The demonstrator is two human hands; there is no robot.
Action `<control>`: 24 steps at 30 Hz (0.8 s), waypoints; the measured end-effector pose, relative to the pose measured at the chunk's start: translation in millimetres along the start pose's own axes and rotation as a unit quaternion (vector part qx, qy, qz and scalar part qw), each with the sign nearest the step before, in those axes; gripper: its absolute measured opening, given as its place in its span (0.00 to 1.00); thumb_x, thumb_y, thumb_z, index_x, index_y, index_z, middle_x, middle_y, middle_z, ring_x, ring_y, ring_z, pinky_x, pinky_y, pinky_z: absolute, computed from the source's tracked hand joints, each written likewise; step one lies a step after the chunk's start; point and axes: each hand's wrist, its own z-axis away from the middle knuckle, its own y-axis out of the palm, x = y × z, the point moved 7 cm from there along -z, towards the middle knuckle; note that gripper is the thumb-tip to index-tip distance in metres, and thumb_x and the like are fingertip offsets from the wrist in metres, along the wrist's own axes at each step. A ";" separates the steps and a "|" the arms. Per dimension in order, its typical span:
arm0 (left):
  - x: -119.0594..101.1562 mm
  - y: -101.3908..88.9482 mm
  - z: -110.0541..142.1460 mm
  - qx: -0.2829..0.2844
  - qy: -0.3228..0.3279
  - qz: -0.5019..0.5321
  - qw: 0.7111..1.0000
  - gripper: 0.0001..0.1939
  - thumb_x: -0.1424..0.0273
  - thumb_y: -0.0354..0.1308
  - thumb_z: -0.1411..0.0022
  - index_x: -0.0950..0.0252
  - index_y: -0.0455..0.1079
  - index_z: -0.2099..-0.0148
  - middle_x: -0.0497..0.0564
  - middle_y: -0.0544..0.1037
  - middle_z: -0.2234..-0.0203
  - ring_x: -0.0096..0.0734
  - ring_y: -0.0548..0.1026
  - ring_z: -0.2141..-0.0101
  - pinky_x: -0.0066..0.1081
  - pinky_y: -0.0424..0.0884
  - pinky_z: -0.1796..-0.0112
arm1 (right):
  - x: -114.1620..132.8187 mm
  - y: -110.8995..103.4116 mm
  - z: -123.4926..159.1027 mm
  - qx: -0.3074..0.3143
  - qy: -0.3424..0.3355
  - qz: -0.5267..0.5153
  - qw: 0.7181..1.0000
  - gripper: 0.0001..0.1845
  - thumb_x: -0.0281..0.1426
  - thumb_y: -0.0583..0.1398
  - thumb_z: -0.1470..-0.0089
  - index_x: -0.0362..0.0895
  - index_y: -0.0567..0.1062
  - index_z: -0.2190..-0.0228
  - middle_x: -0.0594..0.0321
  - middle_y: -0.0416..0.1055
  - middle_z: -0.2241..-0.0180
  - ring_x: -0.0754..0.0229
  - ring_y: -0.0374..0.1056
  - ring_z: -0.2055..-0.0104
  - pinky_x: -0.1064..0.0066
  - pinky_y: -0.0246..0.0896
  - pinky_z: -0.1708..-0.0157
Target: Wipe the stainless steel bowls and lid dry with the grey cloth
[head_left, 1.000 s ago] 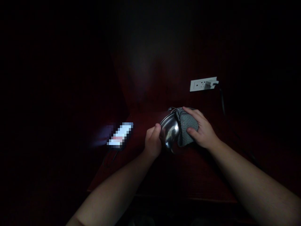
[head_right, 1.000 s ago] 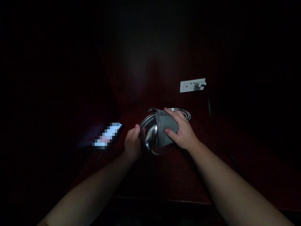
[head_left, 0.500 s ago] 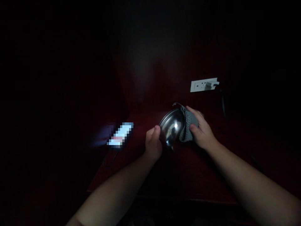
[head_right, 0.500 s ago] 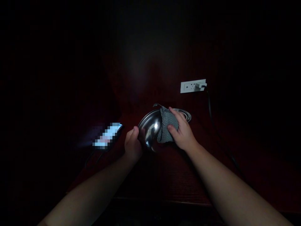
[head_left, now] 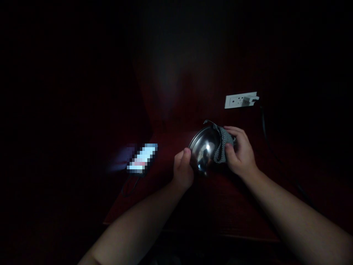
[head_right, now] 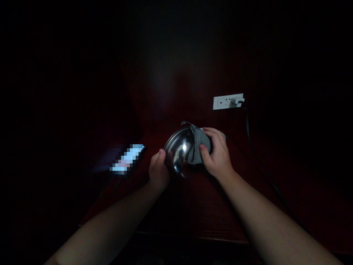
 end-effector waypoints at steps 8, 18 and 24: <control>-0.4 -4.8 -0.4 -0.036 0.009 -0.023 0.999 0.23 0.55 0.51 0.39 0.64 0.61 0.81 0.44 0.64 0.85 0.23 0.61 0.81 0.27 0.57 0.78 | -8.1 7.9 -0.1 0.042 0.037 -0.010 0.998 0.19 0.39 0.52 0.43 0.45 0.71 0.54 0.52 0.68 0.56 0.49 0.65 0.51 0.51 0.60 0.50; 1.2 -4.1 -1.6 -0.017 0.018 -0.021 0.999 0.23 0.53 0.49 0.40 0.63 0.60 0.80 0.44 0.64 0.85 0.23 0.60 0.82 0.27 0.56 0.79 | -22.4 19.2 7.2 0.085 0.075 -0.003 0.994 0.23 0.42 0.49 0.40 0.45 0.68 0.49 0.51 0.67 0.50 0.48 0.63 0.46 0.49 0.56 0.45; 2.0 -0.2 -2.7 0.015 0.022 -0.017 1.000 0.23 0.53 0.47 0.39 0.63 0.61 0.79 0.44 0.64 0.84 0.24 0.60 0.82 0.27 0.57 0.79 | -26.1 20.1 5.9 0.099 0.094 -0.003 0.991 0.22 0.44 0.49 0.41 0.44 0.69 0.52 0.52 0.71 0.54 0.48 0.65 0.50 0.50 0.58 0.49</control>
